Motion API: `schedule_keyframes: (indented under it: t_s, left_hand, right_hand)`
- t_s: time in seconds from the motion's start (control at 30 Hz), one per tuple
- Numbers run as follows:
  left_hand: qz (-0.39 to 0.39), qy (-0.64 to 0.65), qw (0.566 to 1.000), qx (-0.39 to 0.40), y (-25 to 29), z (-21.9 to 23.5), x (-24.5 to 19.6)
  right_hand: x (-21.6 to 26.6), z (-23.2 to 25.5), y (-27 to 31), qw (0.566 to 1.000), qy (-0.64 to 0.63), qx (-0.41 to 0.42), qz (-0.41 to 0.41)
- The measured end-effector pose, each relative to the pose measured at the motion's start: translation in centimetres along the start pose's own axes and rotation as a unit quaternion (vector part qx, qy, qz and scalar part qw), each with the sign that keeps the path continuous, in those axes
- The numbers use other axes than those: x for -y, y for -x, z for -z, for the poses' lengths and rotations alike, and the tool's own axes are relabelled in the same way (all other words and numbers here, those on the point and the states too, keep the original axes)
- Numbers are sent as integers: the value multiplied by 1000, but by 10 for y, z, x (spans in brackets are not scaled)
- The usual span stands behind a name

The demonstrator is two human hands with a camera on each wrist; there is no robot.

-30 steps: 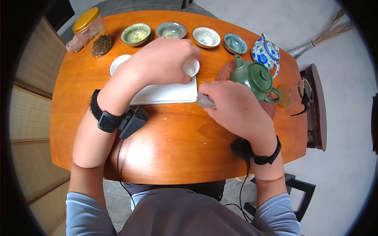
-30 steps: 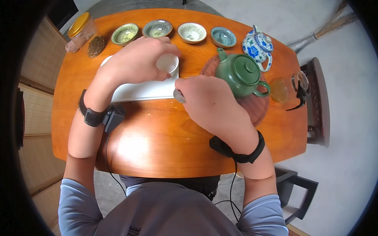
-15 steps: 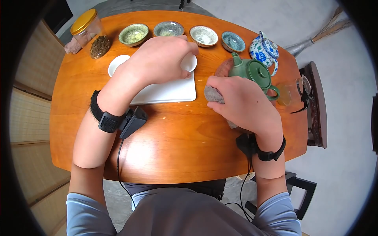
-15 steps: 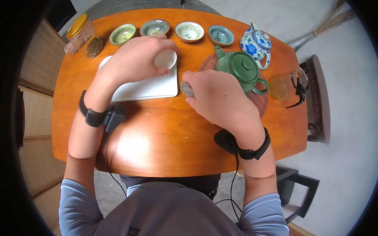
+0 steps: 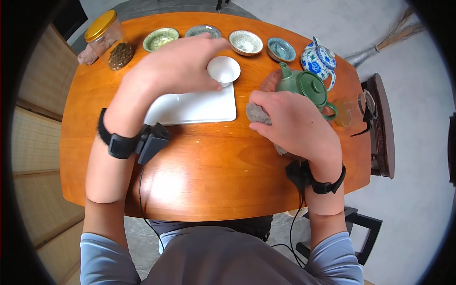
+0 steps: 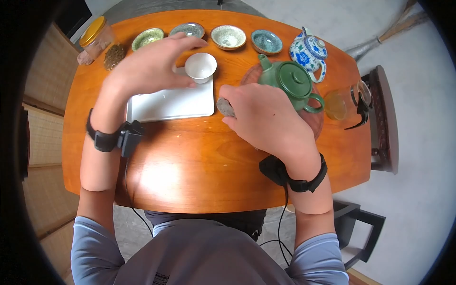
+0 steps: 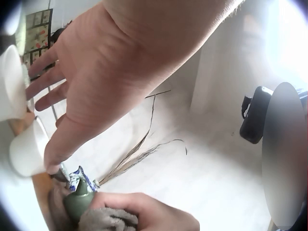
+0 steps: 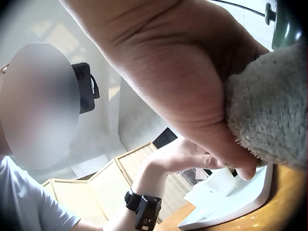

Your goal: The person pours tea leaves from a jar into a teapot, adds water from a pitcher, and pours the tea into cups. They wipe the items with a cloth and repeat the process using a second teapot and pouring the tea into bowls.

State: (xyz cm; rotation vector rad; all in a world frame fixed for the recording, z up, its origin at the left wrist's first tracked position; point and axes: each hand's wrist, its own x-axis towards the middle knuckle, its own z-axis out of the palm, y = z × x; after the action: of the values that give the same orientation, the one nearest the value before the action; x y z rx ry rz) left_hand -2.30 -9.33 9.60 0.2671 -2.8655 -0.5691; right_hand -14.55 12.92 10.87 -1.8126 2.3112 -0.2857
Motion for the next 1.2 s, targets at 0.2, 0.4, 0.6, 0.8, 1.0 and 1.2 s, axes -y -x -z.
schedule_keyframes:
  t_s: [0.2,0.4,0.6,0.8,1.0,1.2]
  left_hand:
    - [175,-103,973,108,10,34,-6]
    - [134,-117,975,133,4,19,12]
    - [123,-5,992,-24,21,48,-15]
    - [117,185,975,-43,28,60,-61]
    - [-2,193,976,-99,34,39,-77]
    - [-178,105,971,-117,37,46,-69]
  right_hand:
    - [-1,3,-7,988,-144,-41,37]
    - [-4,3,-26,882,-454,-128,-6]
    - [5,-6,-28,726,-611,-314,-21]
    - [49,-30,-24,664,-695,-265,72]
    - [46,-40,-22,753,-577,-306,84]
    - [32,-23,-20,780,-595,-188,-42]
